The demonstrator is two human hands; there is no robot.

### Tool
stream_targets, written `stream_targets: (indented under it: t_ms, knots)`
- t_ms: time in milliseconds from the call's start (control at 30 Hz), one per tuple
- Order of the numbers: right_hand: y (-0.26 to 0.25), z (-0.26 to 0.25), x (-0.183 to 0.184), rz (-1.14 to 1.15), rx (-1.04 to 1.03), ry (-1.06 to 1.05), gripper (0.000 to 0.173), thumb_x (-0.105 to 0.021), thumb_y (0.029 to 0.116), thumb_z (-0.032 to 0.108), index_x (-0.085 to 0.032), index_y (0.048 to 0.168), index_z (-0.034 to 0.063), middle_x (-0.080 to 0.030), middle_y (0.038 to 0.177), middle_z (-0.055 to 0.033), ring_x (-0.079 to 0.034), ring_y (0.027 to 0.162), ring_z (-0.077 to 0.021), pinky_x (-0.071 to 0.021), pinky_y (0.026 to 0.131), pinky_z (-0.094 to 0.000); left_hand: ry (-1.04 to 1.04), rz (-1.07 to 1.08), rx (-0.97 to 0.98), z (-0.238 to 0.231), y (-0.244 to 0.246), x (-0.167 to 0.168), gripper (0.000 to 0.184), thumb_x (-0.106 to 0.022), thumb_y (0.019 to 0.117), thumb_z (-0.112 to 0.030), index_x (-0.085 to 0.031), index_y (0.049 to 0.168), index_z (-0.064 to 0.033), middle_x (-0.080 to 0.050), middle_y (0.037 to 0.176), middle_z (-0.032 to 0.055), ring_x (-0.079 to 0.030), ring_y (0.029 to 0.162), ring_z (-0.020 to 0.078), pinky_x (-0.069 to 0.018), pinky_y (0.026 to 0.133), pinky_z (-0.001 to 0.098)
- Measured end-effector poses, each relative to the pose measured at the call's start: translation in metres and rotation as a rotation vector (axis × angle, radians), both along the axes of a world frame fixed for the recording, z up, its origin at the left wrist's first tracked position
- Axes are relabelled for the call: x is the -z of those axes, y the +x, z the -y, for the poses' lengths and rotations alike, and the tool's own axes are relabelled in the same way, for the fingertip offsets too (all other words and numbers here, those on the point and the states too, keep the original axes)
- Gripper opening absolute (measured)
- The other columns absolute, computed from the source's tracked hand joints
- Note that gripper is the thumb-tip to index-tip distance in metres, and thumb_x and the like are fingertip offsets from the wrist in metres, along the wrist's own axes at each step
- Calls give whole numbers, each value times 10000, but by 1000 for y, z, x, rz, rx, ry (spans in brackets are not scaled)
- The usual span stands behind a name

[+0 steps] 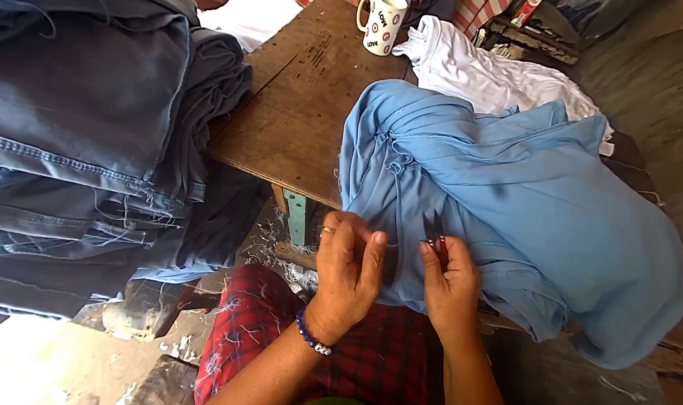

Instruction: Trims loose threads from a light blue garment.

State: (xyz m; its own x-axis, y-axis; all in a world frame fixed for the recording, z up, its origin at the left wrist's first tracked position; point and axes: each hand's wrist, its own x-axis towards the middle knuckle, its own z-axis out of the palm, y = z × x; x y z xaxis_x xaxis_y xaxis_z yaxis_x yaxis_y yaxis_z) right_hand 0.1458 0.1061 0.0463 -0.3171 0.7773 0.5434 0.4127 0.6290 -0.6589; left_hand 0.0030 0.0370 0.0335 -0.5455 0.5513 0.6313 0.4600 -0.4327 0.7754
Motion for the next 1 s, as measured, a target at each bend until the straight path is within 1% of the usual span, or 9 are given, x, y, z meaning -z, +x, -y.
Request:
stream_targets:
  t_ms: [133,267,367,500,667,767,867,933,1000]
  knots:
    - [13,-4,10,-212,-56,-46,146,-600,1000,116,-603,970,-27,-568,776,46,-531,692,82,-453,653,-71,-104,-248,-98,-27,-32,-37,232,-684,958,-170,-658,1100,12,-608,1016,143,-533,651,119,-459,542,235]
    - [19,-3,12,-221,-38,-63,144,-606,991,119,-605,957,-21,-563,763,58,-525,671,86,-447,636,-69,-526,-489,39,-77,-56,-59,460,-735,938,-313,-662,1352,-124,-618,1210,213,-663,973,358,-557,754,538]
    - [19,-4,10,-237,-32,-88,127,-606,988,117,-607,955,-6,-554,753,66,-519,664,85,-440,624,-69,-449,-491,69,-102,-69,-46,147,-679,959,-161,-772,986,-50,-716,939,146,-703,901,299,-554,786,511]
    - [20,-6,8,-282,-69,-144,104,-597,993,115,-605,949,22,-548,749,79,-518,653,73,-439,614,-76,-410,101,169,-97,-79,-38,143,-619,1017,-114,-690,961,-4,-690,768,28,-639,652,60,-537,632,236]
    - [25,-8,5,-357,-125,-295,85,-577,1012,143,-591,949,89,-497,693,104,-437,537,44,-366,491,-108,-326,655,237,-91,-85,-46,171,-450,1105,-156,-520,980,-63,-612,650,-9,-580,499,49,-498,476,184]
    - [23,-4,-9,-379,-112,-208,81,-612,990,128,-546,945,113,-490,706,117,-438,554,61,-371,508,-92,-333,419,244,-90,-83,-42,233,-427,1114,-248,-540,1035,-60,-625,683,2,-594,526,67,-508,494,216]
    - [11,-1,-27,-249,-56,-7,274,-744,881,157,-482,926,92,-492,756,92,-417,594,81,-348,525,-65,-374,-29,273,-97,-84,-36,317,-662,998,-191,-615,1259,-19,-683,844,53,-639,683,116,-555,667,315]
    - [-2,4,-35,-24,46,29,428,-818,821,332,-533,963,46,-524,781,52,-432,598,36,-369,521,-123,-425,-227,228,-102,-82,-38,217,-768,911,-188,-742,1071,-44,-715,875,67,-670,773,172,-555,744,416]
    - [-19,7,-39,198,115,-12,566,-849,771,386,-590,1059,-27,-598,772,-41,-547,617,-128,-472,541,-315,-443,-316,167,-106,-78,-43,119,-747,922,-189,-764,884,-77,-720,830,63,-685,789,192,-536,737,458]
